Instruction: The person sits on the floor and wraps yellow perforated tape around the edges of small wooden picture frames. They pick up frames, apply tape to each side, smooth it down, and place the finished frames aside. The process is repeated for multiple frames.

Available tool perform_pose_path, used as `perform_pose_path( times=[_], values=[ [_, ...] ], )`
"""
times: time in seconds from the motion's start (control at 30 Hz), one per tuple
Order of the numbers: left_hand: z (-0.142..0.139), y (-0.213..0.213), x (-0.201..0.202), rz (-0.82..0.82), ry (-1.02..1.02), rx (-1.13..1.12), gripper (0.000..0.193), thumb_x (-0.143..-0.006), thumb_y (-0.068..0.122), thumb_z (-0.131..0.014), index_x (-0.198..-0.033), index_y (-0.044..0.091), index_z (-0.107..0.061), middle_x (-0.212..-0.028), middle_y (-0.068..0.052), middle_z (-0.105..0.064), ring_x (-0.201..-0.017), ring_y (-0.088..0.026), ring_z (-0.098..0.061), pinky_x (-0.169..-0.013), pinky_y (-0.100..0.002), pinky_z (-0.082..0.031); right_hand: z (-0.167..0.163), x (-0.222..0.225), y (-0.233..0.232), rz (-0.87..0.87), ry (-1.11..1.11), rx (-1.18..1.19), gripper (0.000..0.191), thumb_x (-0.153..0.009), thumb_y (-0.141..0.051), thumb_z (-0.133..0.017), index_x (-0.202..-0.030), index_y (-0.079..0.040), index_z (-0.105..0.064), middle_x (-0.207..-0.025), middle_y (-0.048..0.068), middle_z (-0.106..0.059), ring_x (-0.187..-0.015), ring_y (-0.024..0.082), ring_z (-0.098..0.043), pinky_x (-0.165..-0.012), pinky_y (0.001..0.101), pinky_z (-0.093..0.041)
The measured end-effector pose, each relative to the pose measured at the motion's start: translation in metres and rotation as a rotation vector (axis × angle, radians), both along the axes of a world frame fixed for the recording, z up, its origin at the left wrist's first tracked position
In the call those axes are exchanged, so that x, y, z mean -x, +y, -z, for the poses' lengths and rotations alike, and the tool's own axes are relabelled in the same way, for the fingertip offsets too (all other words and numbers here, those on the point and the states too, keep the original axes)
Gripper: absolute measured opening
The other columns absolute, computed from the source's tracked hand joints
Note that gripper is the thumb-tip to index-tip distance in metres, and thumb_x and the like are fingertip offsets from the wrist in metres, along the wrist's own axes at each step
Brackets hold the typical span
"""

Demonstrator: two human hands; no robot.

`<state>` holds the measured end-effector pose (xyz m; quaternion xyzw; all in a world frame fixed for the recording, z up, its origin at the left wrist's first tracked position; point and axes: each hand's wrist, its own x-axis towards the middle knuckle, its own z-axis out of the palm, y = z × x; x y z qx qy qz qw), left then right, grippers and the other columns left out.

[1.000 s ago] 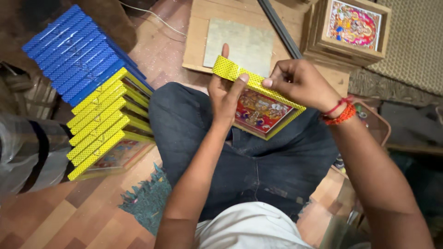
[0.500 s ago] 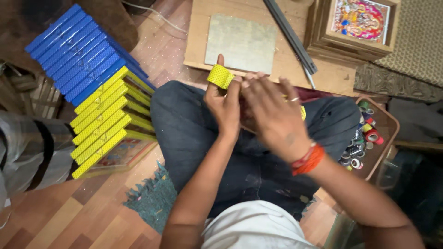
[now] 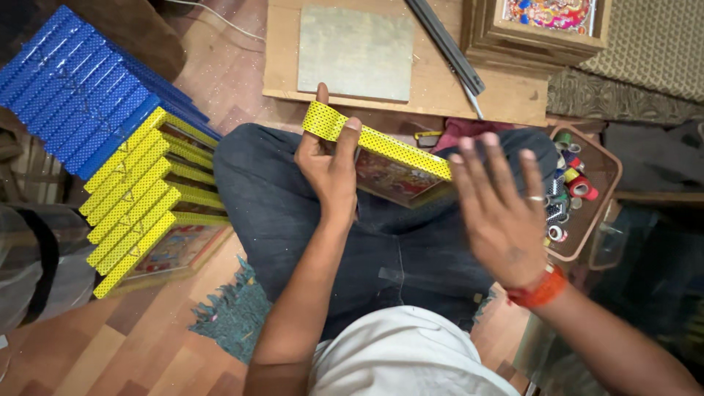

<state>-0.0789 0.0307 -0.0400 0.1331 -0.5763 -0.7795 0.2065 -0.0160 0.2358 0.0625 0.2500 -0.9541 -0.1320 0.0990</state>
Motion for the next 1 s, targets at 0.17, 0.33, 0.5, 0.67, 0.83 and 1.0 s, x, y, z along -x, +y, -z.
perform_pose_path(
  times=[0.17, 0.33, 0.5, 0.67, 0.83, 1.0],
  values=[
    [0.002, -0.004, -0.002, 0.017, 0.066, -0.060, 0.063, -0.098, 0.009, -0.073, -0.155, -0.001, -0.047, -0.125, -0.002, -0.065, -0.105, -0.008, -0.059, -0.096, -0.025, -0.050, 0.009, -0.039, 0.025, 0.005, -0.069, 0.430, 0.045, -0.093, -0.026, -0.069, -0.133, -0.006, -0.063, -0.142, 0.022, -0.059, -0.133, 0.038, -0.054, -0.108, 0.0518, -0.041],
    [0.014, -0.010, -0.006, 0.080, -0.026, -0.162, 0.071, -0.096, 0.014, -0.078, -0.158, -0.002, -0.048, -0.136, -0.016, -0.062, -0.116, -0.017, -0.058, -0.102, -0.030, -0.049, 0.058, -0.080, -0.002, -0.026, -0.792, 0.647, 0.052, -0.079, -0.028, -0.080, -0.124, -0.007, -0.065, -0.099, 0.014, -0.068, -0.090, 0.034, -0.067, -0.074, 0.0432, -0.055],
    [0.016, -0.015, -0.011, 0.078, 0.064, -0.114, 0.069, -0.093, 0.021, -0.081, -0.150, -0.005, -0.050, -0.144, -0.011, -0.060, -0.128, -0.016, -0.059, -0.110, -0.031, -0.048, 0.079, -0.078, -0.011, -0.120, -0.739, 0.615, 0.043, -0.079, -0.017, -0.076, -0.120, -0.011, -0.069, -0.094, 0.009, -0.068, -0.089, 0.032, -0.068, -0.075, 0.0406, -0.056],
    [0.006, -0.025, -0.025, 0.044, 0.048, 0.166, 0.078, -0.088, 0.025, -0.086, -0.152, -0.004, -0.051, -0.138, -0.008, -0.055, -0.123, -0.017, -0.059, -0.107, -0.031, -0.049, 0.029, -0.055, -0.012, -0.120, -0.853, 0.961, 0.029, -0.085, -0.012, -0.077, -0.114, -0.008, -0.074, -0.100, 0.008, -0.075, -0.087, 0.022, -0.074, -0.074, 0.0320, -0.058],
    [-0.003, -0.038, -0.043, 0.095, 0.048, 0.231, 0.082, -0.085, 0.029, -0.089, -0.151, -0.001, -0.053, -0.138, -0.008, -0.056, -0.124, -0.018, -0.060, -0.105, -0.030, -0.053, -0.065, 0.009, -0.010, -0.353, -0.515, 0.894, 0.049, -0.083, 0.011, -0.052, -0.124, -0.010, -0.069, -0.105, 0.008, -0.068, -0.097, 0.023, -0.068, -0.086, 0.0344, -0.055],
    [-0.005, -0.052, -0.057, 0.100, 0.078, 0.285, 0.082, -0.084, 0.028, -0.090, -0.151, -0.001, -0.052, -0.144, -0.008, -0.057, -0.129, -0.018, -0.061, -0.107, -0.031, -0.054, -0.081, 0.102, -0.076, -0.676, -0.509, 0.452, 0.050, -0.079, 0.007, -0.065, -0.127, -0.007, -0.071, -0.092, 0.008, -0.067, -0.087, 0.027, -0.067, -0.076, 0.0414, -0.053]
  ],
)
